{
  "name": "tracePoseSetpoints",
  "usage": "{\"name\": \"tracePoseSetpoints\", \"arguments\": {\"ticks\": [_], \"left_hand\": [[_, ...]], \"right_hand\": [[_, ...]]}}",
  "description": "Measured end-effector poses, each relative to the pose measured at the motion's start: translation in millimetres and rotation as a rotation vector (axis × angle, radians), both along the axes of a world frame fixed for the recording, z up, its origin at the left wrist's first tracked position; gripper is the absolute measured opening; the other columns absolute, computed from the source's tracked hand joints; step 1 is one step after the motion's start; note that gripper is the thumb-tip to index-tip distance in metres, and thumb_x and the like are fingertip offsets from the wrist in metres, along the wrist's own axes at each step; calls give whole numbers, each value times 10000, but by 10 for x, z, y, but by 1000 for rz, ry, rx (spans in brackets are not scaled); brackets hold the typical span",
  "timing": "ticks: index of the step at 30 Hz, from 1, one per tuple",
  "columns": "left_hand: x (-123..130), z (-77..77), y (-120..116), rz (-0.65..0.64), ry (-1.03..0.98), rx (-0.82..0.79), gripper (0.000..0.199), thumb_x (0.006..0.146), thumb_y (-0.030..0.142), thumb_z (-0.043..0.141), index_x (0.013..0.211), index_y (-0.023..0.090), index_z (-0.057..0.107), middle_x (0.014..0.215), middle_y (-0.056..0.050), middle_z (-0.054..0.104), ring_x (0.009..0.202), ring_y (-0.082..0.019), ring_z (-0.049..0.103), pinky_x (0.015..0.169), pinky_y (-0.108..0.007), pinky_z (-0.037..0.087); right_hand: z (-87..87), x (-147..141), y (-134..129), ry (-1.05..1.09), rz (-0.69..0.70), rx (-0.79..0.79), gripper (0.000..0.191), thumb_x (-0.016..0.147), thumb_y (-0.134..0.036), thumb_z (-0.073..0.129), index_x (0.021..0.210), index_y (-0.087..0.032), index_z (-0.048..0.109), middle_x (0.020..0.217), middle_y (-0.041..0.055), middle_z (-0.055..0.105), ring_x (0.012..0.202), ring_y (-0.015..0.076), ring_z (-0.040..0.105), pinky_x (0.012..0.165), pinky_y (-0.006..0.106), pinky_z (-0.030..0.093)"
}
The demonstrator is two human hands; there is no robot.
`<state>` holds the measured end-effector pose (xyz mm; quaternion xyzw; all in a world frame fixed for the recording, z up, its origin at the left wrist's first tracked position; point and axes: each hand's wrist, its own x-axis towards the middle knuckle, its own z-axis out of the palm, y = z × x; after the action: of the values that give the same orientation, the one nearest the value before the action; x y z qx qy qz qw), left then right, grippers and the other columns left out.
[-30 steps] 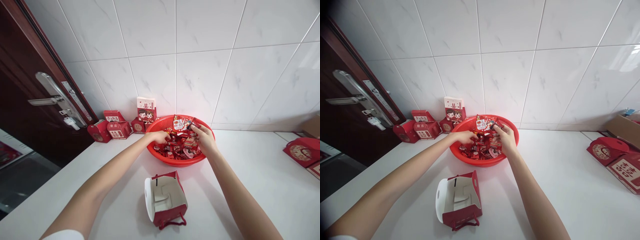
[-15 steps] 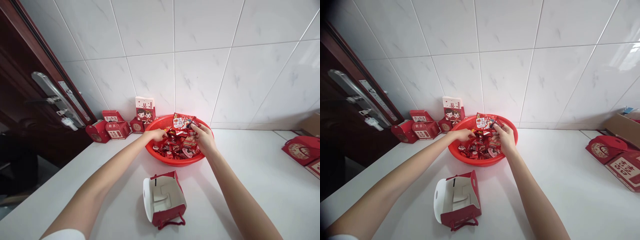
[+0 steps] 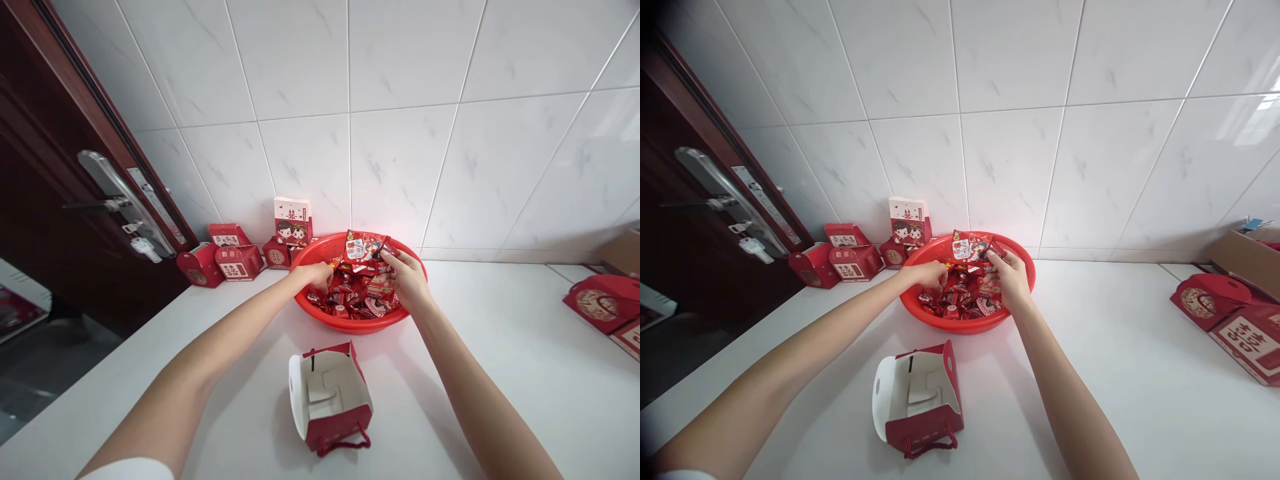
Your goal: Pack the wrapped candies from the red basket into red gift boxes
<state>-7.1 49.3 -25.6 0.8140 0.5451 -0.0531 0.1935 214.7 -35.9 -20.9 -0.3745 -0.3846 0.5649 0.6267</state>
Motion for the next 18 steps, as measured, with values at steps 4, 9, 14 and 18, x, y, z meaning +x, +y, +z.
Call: {"name": "tracePoseSetpoints", "arguments": {"ticks": [4,9,14,18], "left_hand": [[-14,197,-168,5,-130,93,88,600,174,684,681,203,704,776,-43,730,770,-232,663,732,-296,504],[-196,558,-754,38,-623,142,280,815,349,554,994,181,690,913,-53,712,733,-188,651,716,-304,521],[-334,839,-1670,-24,-817,47,218,856,388,631,925,205,726,792,-32,689,694,-174,642,676,-286,521],[-245,763,-2278,-194,-512,105,238,940,319,550,960,268,781,915,-62,739,779,-200,657,746,-320,504]], "right_hand": [[-7,8,10,-5,-7,13,418,558,-427,875,800,-174,646,692,-23,675,383,72,537,373,203,409],[174,109,-82,-82,73,109,453,550,-459,906,820,-164,692,659,-17,676,378,64,507,346,191,395],[532,261,-406,-177,259,278,353,639,-435,901,842,-195,741,614,-25,620,392,78,473,302,197,367],[742,284,-748,-356,405,369,268,735,-451,838,807,-208,748,602,-14,606,349,83,440,284,224,355]]}}
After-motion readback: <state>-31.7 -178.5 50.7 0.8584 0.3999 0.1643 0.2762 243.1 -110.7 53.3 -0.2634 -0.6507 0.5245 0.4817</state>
